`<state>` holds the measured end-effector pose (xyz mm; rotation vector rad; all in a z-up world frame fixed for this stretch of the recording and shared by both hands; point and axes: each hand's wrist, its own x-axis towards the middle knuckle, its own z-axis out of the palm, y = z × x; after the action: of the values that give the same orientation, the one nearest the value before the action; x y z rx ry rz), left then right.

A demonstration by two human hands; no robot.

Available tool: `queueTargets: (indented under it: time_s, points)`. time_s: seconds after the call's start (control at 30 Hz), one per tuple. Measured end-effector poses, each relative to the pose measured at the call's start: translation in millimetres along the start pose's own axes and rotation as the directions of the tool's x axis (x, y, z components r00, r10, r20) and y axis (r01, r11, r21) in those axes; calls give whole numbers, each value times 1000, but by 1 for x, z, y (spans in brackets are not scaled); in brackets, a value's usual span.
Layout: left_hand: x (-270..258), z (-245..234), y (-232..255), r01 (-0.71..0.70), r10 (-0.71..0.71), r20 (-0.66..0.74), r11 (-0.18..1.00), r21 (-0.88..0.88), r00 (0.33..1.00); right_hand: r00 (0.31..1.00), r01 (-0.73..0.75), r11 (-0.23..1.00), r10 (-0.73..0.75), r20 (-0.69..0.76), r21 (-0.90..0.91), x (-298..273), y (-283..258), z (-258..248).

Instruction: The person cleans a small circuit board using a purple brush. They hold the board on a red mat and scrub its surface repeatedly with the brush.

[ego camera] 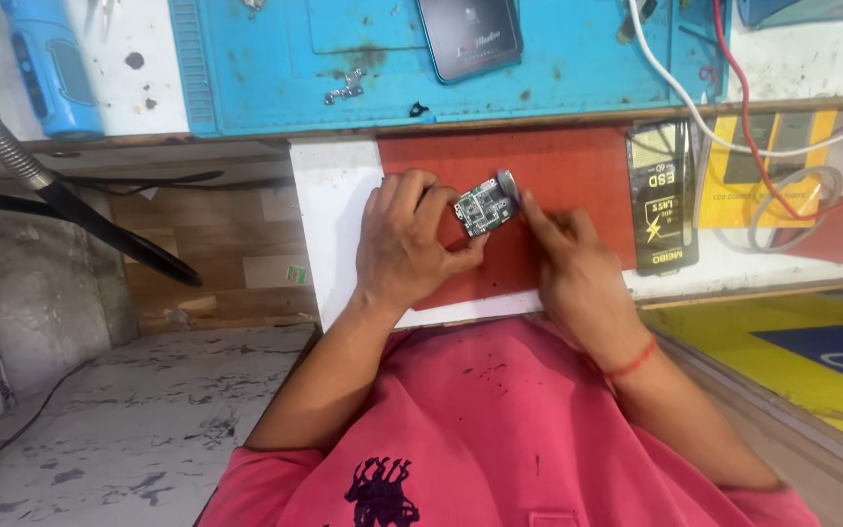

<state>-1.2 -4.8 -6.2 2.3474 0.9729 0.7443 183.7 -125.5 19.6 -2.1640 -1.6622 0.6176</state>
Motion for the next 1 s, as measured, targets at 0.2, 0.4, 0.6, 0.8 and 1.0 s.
queueTargets:
  time_s: [0.2, 0.4, 0.6, 0.8, 1.0]
  points:
    - [4, -2, 2, -11, 11, -11, 1000, -10, 1000, 998, 49, 999, -49, -34, 3, 0, -4, -5]
    - [-2, 0, 1, -2, 2, 8, 1000, -3, 1000, 999, -9, 1000, 9, -32, 9, -1, -1, 0]
    - [2, -2, -2, -25, 25, -5, 999, -31, 1000, 987, 154, 987, -155, -30, -34, -5, -9, -5]
    - [4, -2, -1, -15, 14, -12, 1000, -27, 1000, 982, 180, 970, -166, 94, -165, -2, -9, -4]
    - [1, -1, 1, 0, 0, -2, 1000, -29, 1000, 968, 247, 953, -250, 9, -173, -8, -2, -8]
